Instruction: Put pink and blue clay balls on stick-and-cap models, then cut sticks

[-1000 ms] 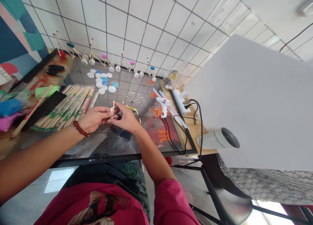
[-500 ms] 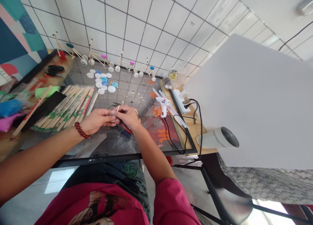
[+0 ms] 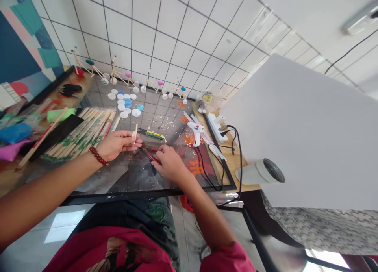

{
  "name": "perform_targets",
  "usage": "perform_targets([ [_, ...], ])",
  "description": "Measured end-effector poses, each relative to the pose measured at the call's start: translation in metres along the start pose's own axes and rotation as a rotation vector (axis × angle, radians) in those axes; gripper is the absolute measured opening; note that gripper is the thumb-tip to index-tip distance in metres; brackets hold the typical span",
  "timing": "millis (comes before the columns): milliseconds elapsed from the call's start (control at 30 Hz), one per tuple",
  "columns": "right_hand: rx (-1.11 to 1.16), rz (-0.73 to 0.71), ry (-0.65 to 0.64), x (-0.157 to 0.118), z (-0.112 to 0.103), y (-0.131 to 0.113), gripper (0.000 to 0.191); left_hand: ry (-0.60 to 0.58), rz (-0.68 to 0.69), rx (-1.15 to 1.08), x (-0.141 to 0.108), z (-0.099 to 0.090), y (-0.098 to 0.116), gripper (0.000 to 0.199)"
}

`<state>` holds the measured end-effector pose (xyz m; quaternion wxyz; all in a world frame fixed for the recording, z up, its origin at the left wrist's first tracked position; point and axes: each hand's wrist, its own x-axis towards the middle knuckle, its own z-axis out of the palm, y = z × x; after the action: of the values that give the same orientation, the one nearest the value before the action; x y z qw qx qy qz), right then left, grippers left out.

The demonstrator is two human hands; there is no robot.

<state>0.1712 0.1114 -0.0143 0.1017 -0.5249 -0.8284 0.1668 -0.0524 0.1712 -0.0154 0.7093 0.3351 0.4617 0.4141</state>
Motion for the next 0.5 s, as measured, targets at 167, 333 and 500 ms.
perform_targets([
  [167, 0.306, 0.244, -0.015, 0.009, -0.007, -0.005, 0.024, -0.004, 0.018, -0.008, -0.002, -0.001, 0.003, 0.008],
  [333, 1.12, 0.431, -0.129, 0.006, -0.027, 0.009, 0.021, -0.038, 0.012, -0.01, -0.002, -0.002, 0.005, 0.01],
  [500, 1.444, 0.417, -0.201, 0.002, -0.036, 0.008, 0.024, -0.091, -0.033, 0.003, -0.003, -0.003, 0.003, 0.008],
])
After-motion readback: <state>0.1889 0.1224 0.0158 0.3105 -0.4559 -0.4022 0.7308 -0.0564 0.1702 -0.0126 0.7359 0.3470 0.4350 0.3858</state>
